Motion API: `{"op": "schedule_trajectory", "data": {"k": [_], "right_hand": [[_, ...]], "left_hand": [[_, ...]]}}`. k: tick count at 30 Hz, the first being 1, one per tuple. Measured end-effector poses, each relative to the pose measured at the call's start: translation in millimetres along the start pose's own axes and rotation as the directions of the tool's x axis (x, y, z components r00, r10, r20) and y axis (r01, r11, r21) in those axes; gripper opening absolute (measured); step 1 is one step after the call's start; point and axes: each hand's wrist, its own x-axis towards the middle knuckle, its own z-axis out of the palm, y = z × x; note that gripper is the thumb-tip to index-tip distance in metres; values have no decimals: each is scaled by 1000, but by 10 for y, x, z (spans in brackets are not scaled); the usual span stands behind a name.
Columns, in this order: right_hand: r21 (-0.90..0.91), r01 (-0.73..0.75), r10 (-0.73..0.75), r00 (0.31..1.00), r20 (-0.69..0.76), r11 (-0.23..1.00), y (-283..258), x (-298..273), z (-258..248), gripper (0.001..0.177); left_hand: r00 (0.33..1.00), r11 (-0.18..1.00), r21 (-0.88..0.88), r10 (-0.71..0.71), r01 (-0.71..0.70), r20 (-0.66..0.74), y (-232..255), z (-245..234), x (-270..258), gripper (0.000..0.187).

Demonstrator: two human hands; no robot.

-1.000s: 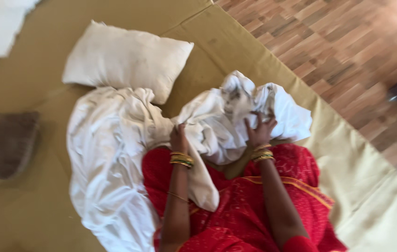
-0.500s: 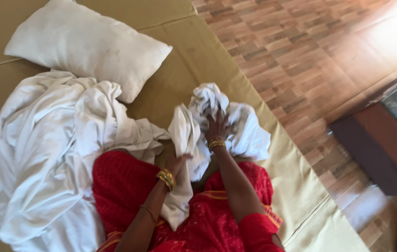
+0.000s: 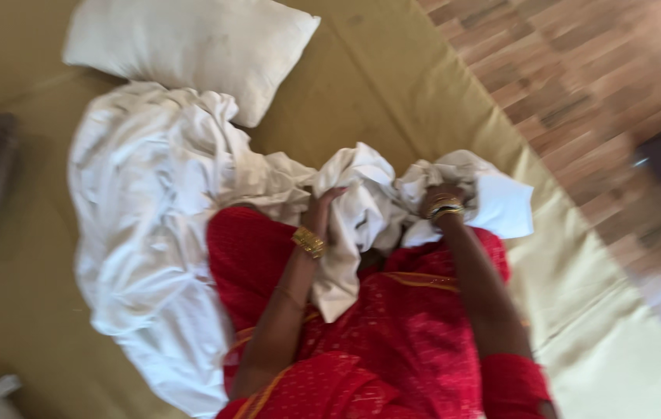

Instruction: The person sits on a bed and folds white bedding items by hand. They smooth and fold a large sheet, then fold a pillowcase and place it on the bed.

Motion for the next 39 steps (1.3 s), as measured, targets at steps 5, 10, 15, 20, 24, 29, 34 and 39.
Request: {"op": "schedule_trajectory", "data": {"k": [5,10,15,20,24,29,34,39], "right_hand": [[-183,6,15,994,112,983,-384,-765,-958,77],[418,433,8,688,-726,799,-688,-1131,-1575,93],[860,492,-30,866,-500,-138,-1060,-544,-1012,67],[761,449,-42,849,-526,-468,-794,-174,-214,39],[616,400,71,871,-487,-678,-500,-339,-382,48],[689,681,19,715,-699,-248,-396,-1260,-1229,51],[530,802,56,564,-824,-277,-422,-1865,-1875,43],[403,915,-41,403,-914,23,-201,-2034,-2052,43]], "left_hand": [[985,993,-103,69,-53,158,633,250,-194,42],[962,987,-143,104,-69,252,1251,279,-475,47],[937,921,202,299,-332,180,1582,319,-708,74],[657,248,910,753,-332,34,1204,271,-677,89],[524,50,883,820,-467,231,931,451,-746,57],[611,260,725,744,-637,270,1041,872,-721,49],[570,393,520,787,-758,235,1305,917,-538,34],[774,807,-14,572,-591,273,1762,746,-787,48]]}}
